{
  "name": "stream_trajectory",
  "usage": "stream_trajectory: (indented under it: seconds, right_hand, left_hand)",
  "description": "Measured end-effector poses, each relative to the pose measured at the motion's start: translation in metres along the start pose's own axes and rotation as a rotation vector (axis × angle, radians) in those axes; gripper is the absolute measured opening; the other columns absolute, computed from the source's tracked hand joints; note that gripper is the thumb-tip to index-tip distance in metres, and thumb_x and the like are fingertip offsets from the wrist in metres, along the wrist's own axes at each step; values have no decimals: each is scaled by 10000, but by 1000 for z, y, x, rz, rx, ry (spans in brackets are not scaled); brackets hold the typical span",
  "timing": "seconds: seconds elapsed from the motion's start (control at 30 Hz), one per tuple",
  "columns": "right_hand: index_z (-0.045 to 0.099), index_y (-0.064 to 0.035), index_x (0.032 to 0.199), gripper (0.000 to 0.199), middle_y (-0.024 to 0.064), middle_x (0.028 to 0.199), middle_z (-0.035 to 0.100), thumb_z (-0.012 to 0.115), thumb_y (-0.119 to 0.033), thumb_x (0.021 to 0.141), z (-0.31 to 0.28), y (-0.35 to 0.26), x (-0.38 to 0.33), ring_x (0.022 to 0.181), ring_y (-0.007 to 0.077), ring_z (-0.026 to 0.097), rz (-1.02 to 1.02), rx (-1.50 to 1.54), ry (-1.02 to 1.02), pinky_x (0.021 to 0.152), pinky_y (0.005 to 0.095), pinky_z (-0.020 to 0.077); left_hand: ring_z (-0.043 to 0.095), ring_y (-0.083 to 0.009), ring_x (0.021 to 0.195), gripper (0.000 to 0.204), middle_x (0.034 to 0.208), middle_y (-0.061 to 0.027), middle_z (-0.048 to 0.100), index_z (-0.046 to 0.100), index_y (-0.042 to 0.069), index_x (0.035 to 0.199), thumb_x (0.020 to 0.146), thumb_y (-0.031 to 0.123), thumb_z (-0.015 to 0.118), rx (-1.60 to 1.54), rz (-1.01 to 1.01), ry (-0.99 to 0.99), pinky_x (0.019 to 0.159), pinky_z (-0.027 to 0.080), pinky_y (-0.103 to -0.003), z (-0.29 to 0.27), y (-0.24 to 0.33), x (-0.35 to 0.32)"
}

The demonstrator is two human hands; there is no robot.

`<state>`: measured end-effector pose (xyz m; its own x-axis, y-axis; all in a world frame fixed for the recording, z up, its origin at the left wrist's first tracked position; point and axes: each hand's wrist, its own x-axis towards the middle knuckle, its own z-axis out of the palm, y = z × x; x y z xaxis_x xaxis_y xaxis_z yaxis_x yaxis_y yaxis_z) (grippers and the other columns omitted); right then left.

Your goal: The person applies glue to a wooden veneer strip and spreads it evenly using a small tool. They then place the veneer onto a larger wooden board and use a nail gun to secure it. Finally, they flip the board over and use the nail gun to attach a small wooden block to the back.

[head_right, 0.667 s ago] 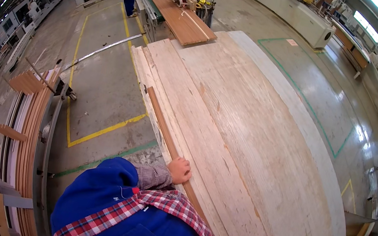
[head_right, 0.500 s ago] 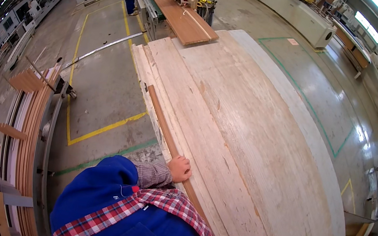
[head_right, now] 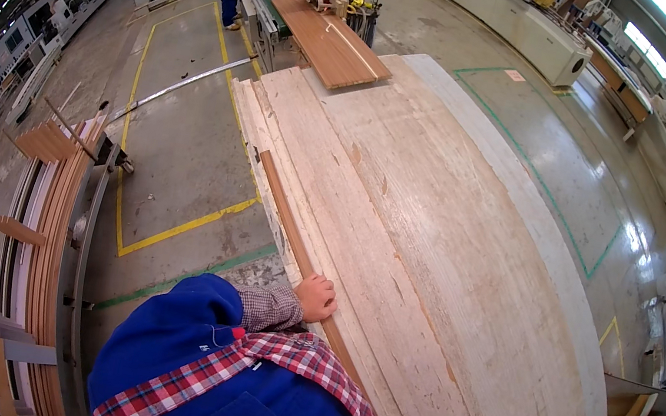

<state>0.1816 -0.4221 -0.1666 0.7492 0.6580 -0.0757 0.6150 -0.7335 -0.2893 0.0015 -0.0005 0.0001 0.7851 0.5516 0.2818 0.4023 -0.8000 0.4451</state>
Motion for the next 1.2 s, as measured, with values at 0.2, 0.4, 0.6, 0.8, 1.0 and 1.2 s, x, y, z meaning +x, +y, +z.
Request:
stream_trajectory:
  seconds: [0.2, 0.4, 0.6, 0.8, 1.0, 1.2]
  right_hand:
    - [632, -135, 1033, 423, 108, 998, 608, 706, -345, 674, -2, -5, 4, 1014, 297, 523, 10, 0, -1, 894, 438, 381]
    - [629, -129, 1031, 415, 109, 991, 606, 702, -333, 676, -2, -9, 8, 1005, 297, 524, 24, 3, -2, 888, 436, 383]
    - [626, -124, 1028, 408, 111, 984, 604, 697, -322, 678, -1, -13, 11, 996, 298, 525, 27, 8, -4, 881, 434, 385]
    - [624, -119, 1026, 401, 113, 977, 602, 692, -310, 681, -2, -15, 12, 987, 298, 526, 27, 13, -5, 874, 432, 388]
    - [621, -113, 1024, 394, 115, 971, 600, 688, -298, 683, -3, -17, 11, 978, 299, 526, 30, 12, -6, 868, 431, 390]
    - [619, -108, 1021, 387, 116, 964, 598, 683, -287, 685, -2, -19, 12, 969, 299, 527, 38, 12, -6, 861, 429, 392]
  left_hand:
    - [538, -244, 778, 203, 748, -87, 566, 621, 50, 671, 726, 237, 562, 14, 14, 0, 771, 402, -356, 3, -2, 0]
    - [538, -245, 773, 207, 747, -88, 568, 620, 48, 669, 725, 238, 560, 17, 19, 2, 770, 403, -356, 0, 0, 1]
    - [537, -245, 767, 205, 740, -88, 566, 619, 49, 662, 722, 236, 561, 9, 10, 8, 768, 404, -356, 2, -1, 0]
    - [536, -244, 767, 198, 739, -86, 562, 616, 50, 657, 718, 231, 563, 15, 7, 9, 764, 403, -356, 1, 0, 1]
    - [535, -242, 767, 184, 741, -80, 562, 613, 58, 655, 718, 225, 566, 18, 7, 16, 759, 401, -355, 4, -2, -1]
    - [555, -259, 853, 246, 826, -119, 595, 627, 46, 768, 793, 271, 532, -89, -143, -163, 776, 416, -373, -6, 2, 10]
